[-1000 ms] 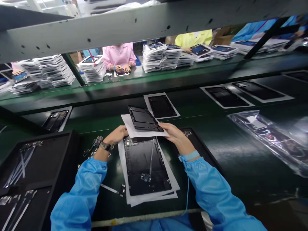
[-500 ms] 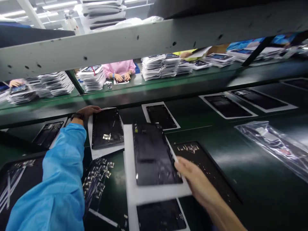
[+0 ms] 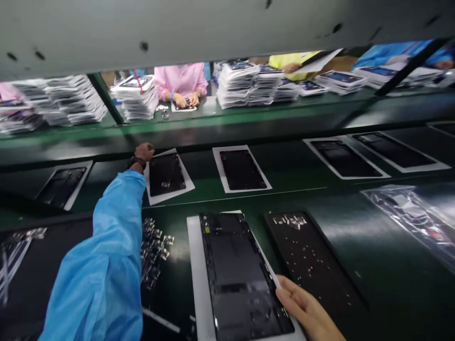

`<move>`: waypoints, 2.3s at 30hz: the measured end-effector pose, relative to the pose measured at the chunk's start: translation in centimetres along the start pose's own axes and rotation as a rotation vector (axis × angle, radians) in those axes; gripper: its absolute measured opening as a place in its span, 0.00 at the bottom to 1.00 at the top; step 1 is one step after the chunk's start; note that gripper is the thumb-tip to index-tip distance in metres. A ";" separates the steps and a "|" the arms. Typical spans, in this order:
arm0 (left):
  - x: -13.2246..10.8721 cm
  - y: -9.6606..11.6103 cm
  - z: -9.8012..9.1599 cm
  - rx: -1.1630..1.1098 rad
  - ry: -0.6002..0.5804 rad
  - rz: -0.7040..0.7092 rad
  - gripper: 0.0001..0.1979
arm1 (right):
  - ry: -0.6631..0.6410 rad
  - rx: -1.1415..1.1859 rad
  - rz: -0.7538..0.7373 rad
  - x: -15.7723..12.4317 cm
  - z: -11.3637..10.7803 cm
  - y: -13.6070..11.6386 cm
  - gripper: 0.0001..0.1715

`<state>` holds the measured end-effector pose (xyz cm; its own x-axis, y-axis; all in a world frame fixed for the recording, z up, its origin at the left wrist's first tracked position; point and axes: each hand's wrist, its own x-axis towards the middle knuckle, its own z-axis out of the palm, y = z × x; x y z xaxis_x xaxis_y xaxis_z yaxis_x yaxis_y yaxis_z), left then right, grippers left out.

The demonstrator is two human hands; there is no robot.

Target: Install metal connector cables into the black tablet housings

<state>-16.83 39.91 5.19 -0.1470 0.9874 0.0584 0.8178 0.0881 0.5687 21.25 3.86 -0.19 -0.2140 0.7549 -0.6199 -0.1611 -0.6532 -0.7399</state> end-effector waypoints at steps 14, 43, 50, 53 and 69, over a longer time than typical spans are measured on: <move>-44.5 0.8 3.1 0.053 -0.107 0.028 0.10 | -0.028 0.035 -0.116 1.1 1.6 0.4 0.24; -47.8 -0.2 -1.1 -0.428 0.338 -0.322 0.13 | 0.025 -0.275 -0.317 0.3 2.8 5.2 0.22; -46.9 2.1 -3.6 -0.749 0.222 -0.342 0.16 | 0.311 -0.960 -0.654 -0.3 2.1 6.2 0.12; -45.2 2.5 -2.1 -0.929 0.128 -0.302 0.16 | 0.366 -1.130 -0.731 -1.0 2.2 5.9 0.16; -43.9 3.6 -1.8 -0.665 -0.060 -0.271 0.20 | -0.092 -1.142 -0.884 0.1 3.7 5.5 0.08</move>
<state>-8.44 -3.37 6.12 -0.2499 0.9495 -0.1897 0.2422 0.2510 0.9372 16.80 0.08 -3.38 -0.5205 0.8442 0.1283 0.5623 0.4520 -0.6925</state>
